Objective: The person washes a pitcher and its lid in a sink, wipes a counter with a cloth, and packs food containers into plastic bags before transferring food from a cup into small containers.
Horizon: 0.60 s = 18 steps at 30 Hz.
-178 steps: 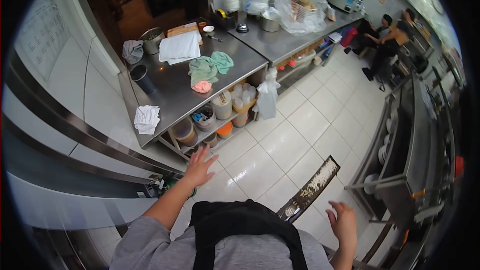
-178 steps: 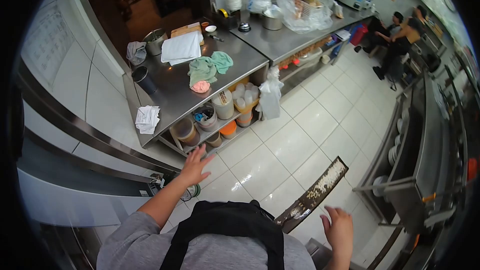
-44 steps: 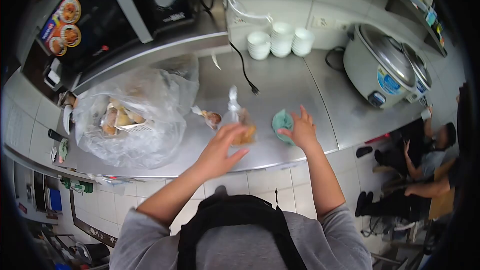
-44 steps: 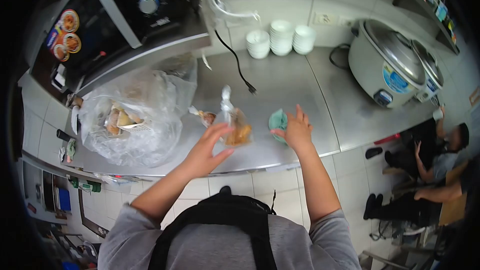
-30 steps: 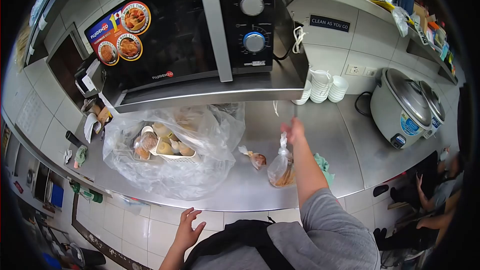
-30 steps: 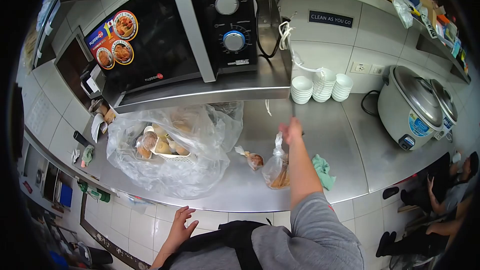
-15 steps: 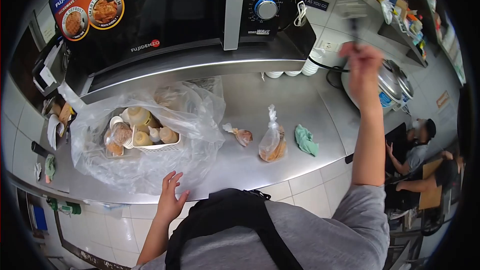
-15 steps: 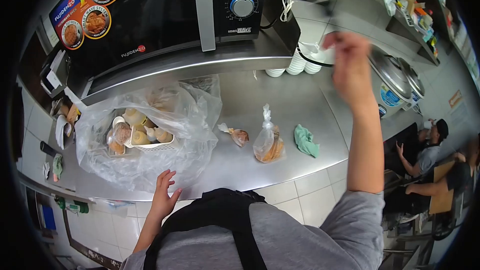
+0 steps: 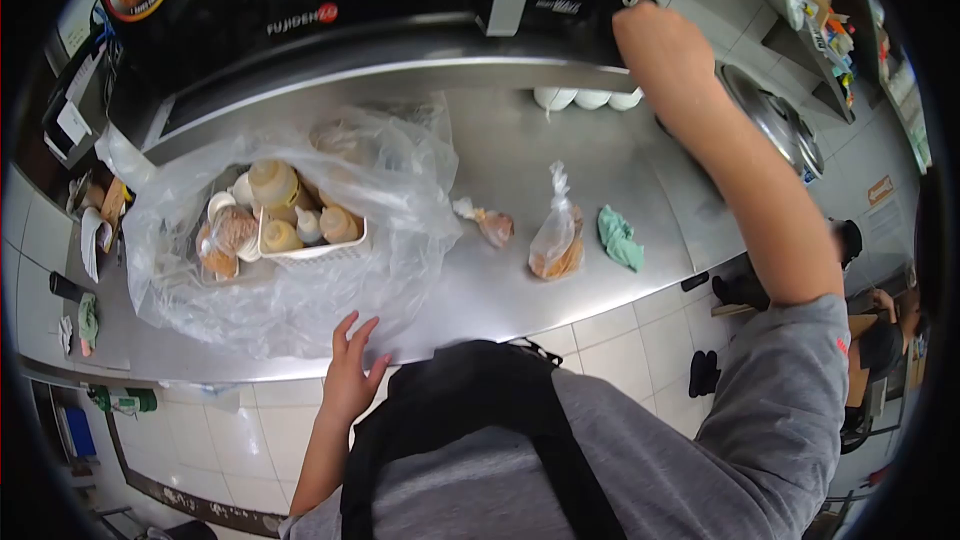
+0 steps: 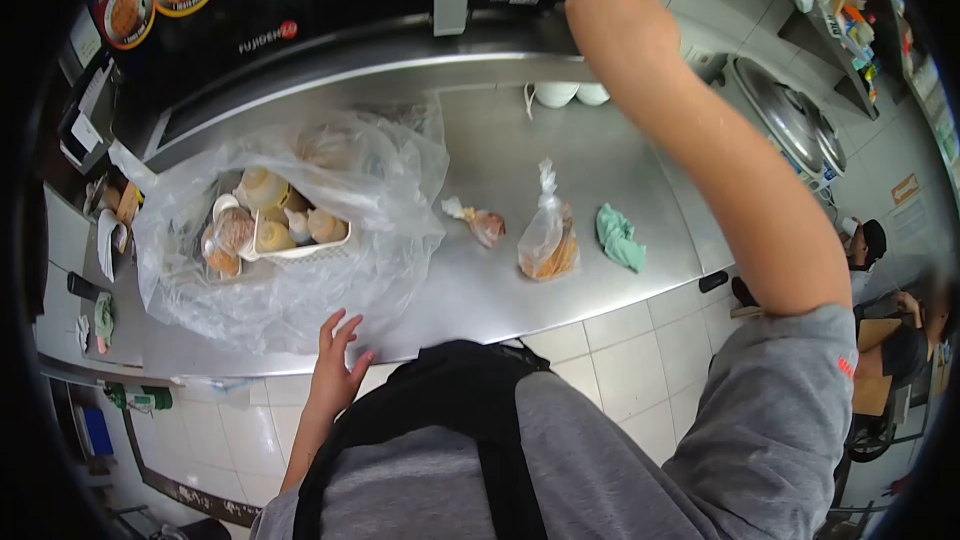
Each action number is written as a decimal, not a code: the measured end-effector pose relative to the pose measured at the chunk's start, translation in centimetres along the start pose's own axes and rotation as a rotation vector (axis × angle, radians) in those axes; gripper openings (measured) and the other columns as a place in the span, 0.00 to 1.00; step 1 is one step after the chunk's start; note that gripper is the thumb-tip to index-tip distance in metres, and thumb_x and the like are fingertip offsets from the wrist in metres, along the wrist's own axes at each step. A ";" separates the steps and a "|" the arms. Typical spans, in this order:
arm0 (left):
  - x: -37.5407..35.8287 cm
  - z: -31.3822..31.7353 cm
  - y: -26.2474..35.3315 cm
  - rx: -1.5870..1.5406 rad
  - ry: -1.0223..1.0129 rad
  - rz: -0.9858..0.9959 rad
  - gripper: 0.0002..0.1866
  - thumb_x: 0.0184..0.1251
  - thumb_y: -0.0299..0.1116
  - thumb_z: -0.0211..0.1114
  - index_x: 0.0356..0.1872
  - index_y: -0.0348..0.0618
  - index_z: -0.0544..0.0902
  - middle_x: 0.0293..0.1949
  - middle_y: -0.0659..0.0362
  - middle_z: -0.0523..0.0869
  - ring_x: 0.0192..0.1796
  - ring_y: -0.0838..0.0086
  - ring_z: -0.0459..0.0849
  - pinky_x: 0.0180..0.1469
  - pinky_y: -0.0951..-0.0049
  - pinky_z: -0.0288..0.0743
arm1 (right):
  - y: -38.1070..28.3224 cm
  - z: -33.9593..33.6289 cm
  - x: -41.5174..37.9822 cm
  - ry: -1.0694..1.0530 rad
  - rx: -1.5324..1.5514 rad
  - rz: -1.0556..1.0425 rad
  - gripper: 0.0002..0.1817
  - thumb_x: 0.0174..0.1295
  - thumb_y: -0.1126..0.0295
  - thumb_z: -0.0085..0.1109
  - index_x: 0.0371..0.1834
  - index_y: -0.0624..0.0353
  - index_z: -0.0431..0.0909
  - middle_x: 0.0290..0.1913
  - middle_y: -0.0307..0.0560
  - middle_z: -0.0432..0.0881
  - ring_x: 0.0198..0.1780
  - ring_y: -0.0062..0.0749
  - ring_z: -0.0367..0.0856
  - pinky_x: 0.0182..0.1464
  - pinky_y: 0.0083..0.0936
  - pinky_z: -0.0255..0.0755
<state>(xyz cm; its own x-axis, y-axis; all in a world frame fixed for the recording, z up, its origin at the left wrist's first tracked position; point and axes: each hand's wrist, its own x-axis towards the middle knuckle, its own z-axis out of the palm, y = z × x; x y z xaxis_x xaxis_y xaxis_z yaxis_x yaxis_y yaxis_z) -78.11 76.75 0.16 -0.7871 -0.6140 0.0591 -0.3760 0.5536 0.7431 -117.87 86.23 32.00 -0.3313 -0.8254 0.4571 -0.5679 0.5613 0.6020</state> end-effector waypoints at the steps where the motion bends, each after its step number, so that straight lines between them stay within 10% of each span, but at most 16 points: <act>1: -0.5 -0.1 -0.3 -0.002 -0.013 -0.023 0.31 0.62 0.31 0.71 0.67 0.50 0.71 0.72 0.49 0.61 0.57 0.53 0.81 0.55 0.60 0.79 | -0.3 0.2 0.7 -0.033 0.012 0.002 0.05 0.53 0.80 0.60 0.30 0.62 0.85 0.36 0.54 0.87 0.41 0.48 0.88 0.39 0.36 0.84; 3: -1.5 -0.4 -0.8 -0.042 0.040 -0.060 0.30 0.62 0.29 0.71 0.67 0.49 0.72 0.72 0.48 0.62 0.56 0.54 0.81 0.55 0.60 0.78 | -0.5 1.2 2.9 -0.106 0.066 0.063 0.09 0.53 0.81 0.60 0.37 0.62 0.85 0.40 0.58 0.86 0.42 0.49 0.87 0.39 0.36 0.81; 5: -2.4 -0.5 -1.5 -0.061 0.039 -0.099 0.30 0.62 0.27 0.70 0.67 0.49 0.72 0.71 0.48 0.62 0.56 0.55 0.81 0.55 0.62 0.78 | -0.4 2.9 4.6 -0.107 0.293 0.418 0.14 0.62 0.68 0.54 0.45 0.64 0.84 0.45 0.57 0.85 0.60 0.47 0.80 0.60 0.39 0.75; 8: -3.5 -0.3 -2.5 -0.094 0.110 -0.127 0.31 0.63 0.25 0.70 0.67 0.48 0.71 0.72 0.49 0.61 0.56 0.56 0.81 0.56 0.62 0.78 | 2.1 9.8 5.4 0.030 -0.111 -0.156 0.12 0.61 0.69 0.54 0.29 0.66 0.84 0.37 0.61 0.85 0.46 0.54 0.83 0.54 0.38 0.77; 16: -3.7 -0.5 -1.3 -0.053 0.098 -0.159 0.30 0.63 0.24 0.69 0.67 0.48 0.72 0.71 0.49 0.62 0.63 0.53 0.76 0.63 0.60 0.74 | 0.0 4.7 -1.9 0.224 0.581 -0.031 0.13 0.57 0.70 0.60 0.41 0.67 0.85 0.41 0.65 0.85 0.53 0.54 0.81 0.58 0.37 0.74; 18: -3.6 -0.3 -1.5 0.050 0.130 -0.106 0.28 0.64 0.25 0.68 0.65 0.47 0.73 0.71 0.48 0.63 0.69 0.51 0.70 0.67 0.59 0.70 | -0.4 4.0 -5.2 0.502 0.555 -0.099 0.11 0.55 0.77 0.61 0.42 0.62 0.85 0.37 0.57 0.84 0.42 0.47 0.84 0.43 0.34 0.76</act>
<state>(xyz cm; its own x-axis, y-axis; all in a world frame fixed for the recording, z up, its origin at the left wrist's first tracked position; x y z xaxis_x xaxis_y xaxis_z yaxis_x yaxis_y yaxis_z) -74.55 77.96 -0.95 -0.6733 -0.7360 0.0706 -0.4795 0.5073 0.7161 -118.91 90.08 26.78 0.0484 -0.6695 0.7413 -0.9174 0.2637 0.2980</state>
